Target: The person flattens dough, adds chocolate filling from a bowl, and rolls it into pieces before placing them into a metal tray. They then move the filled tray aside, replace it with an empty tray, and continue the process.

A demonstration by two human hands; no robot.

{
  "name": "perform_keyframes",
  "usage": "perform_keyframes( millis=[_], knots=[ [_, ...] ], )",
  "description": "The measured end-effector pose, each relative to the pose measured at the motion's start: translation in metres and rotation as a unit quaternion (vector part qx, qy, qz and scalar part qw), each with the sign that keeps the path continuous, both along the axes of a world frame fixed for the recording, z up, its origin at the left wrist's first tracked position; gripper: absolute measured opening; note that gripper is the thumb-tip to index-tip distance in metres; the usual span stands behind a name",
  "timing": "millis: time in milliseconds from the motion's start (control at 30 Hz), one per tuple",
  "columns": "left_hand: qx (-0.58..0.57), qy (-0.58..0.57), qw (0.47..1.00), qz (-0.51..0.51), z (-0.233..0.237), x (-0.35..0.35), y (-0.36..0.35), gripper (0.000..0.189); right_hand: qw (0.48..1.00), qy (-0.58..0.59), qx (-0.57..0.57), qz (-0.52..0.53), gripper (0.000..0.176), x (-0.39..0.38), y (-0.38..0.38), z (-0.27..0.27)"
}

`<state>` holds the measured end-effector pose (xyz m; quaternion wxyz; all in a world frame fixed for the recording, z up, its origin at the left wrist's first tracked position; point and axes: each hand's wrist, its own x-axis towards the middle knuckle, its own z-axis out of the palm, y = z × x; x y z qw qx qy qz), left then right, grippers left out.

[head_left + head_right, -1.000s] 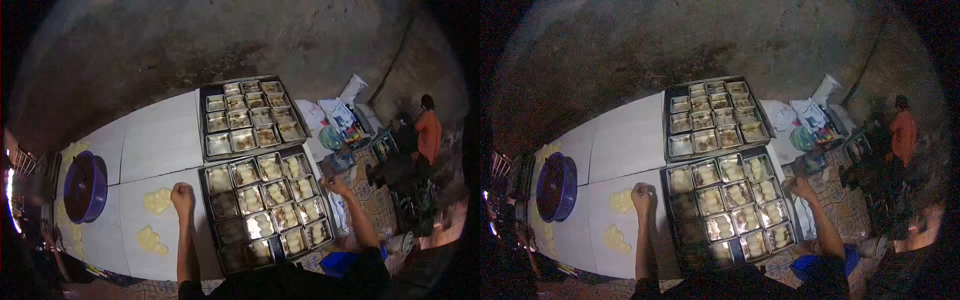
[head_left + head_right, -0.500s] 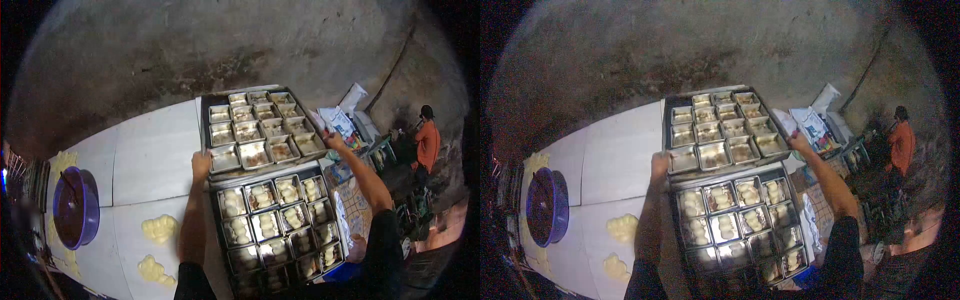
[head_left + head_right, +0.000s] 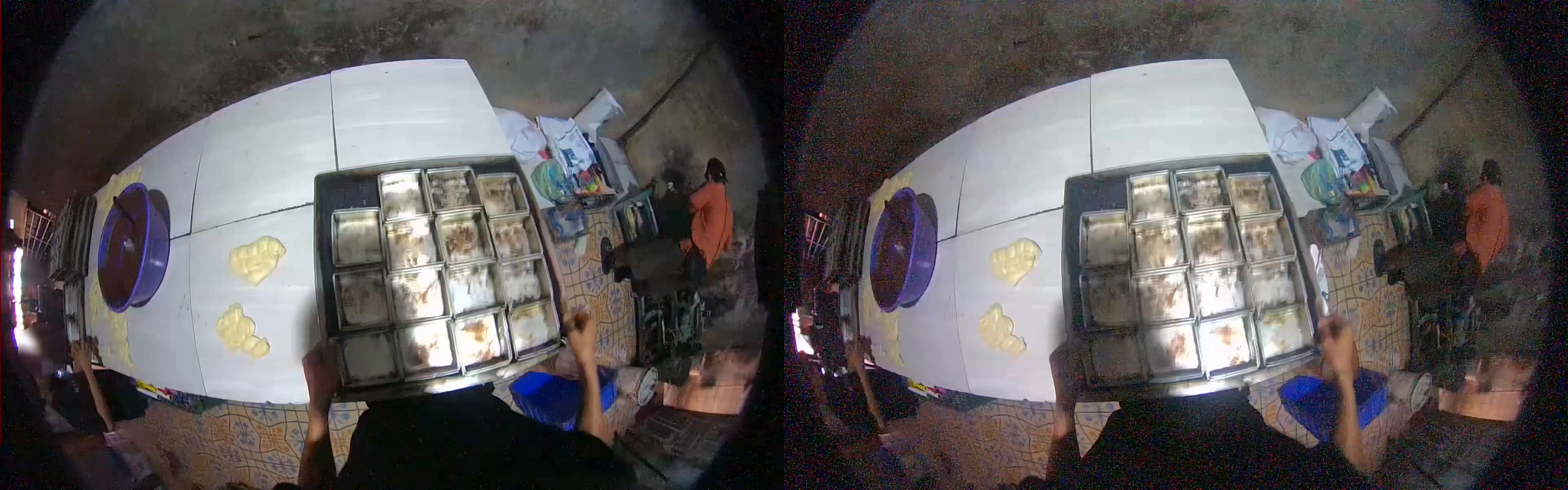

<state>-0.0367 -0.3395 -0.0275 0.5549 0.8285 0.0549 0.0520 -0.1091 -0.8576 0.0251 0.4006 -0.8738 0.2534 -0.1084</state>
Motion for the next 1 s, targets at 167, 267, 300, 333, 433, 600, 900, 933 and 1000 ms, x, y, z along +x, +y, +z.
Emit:
perform_keyframes(
  millis=[167, 267, 300, 333, 433, 600, 900, 933, 1000],
  knots=[
    [0.002, -0.009, 0.999, 0.049, -0.012, -0.017, 0.004, 0.016, 0.996, -0.051, -0.061, -0.027, 0.034, -0.032, 0.003, -0.058],
    [-0.042, 0.049, 0.997, 0.033, 0.024, -0.022, -0.005, 0.025, 0.975, -0.184, 0.022, -0.125, 0.041, -0.029, 0.020, -0.073],
    [-0.094, 0.076, 0.992, 0.023, 0.028, -0.030, -0.005, 0.028, 0.939, -0.225, 0.175, -0.194, 0.042, -0.038, 0.027, -0.079],
    [-0.125, 0.161, 0.979, 0.028, 0.024, -0.042, -0.002, 0.032, 0.874, -0.261, 0.324, -0.253, 0.044, -0.043, 0.034, -0.084],
    [-0.161, 0.100, 0.980, 0.059, 0.005, -0.057, -0.008, 0.033, 0.766, -0.280, 0.509, -0.274, 0.053, -0.047, 0.070, -0.088],
    [-0.025, 0.080, 0.997, -0.004, -0.004, -0.051, 0.003, 0.035, 0.695, -0.294, 0.604, -0.258, 0.055, -0.014, 0.111, -0.045],
    [-0.130, 0.029, 0.988, -0.084, -0.020, 0.011, 0.000, 0.047, 0.779, -0.261, 0.536, -0.194, 0.054, 0.038, 0.105, -0.084],
    [-0.106, 0.068, 0.989, -0.075, -0.022, 0.017, 0.009, 0.047, 0.865, -0.278, 0.321, -0.268, 0.058, 0.036, 0.128, -0.083],
    [-0.168, 0.009, 0.986, -0.019, -0.032, 0.010, 0.027, 0.031, 0.875, -0.390, 0.141, -0.249, 0.052, 0.018, 0.224, -0.010]
  ],
)
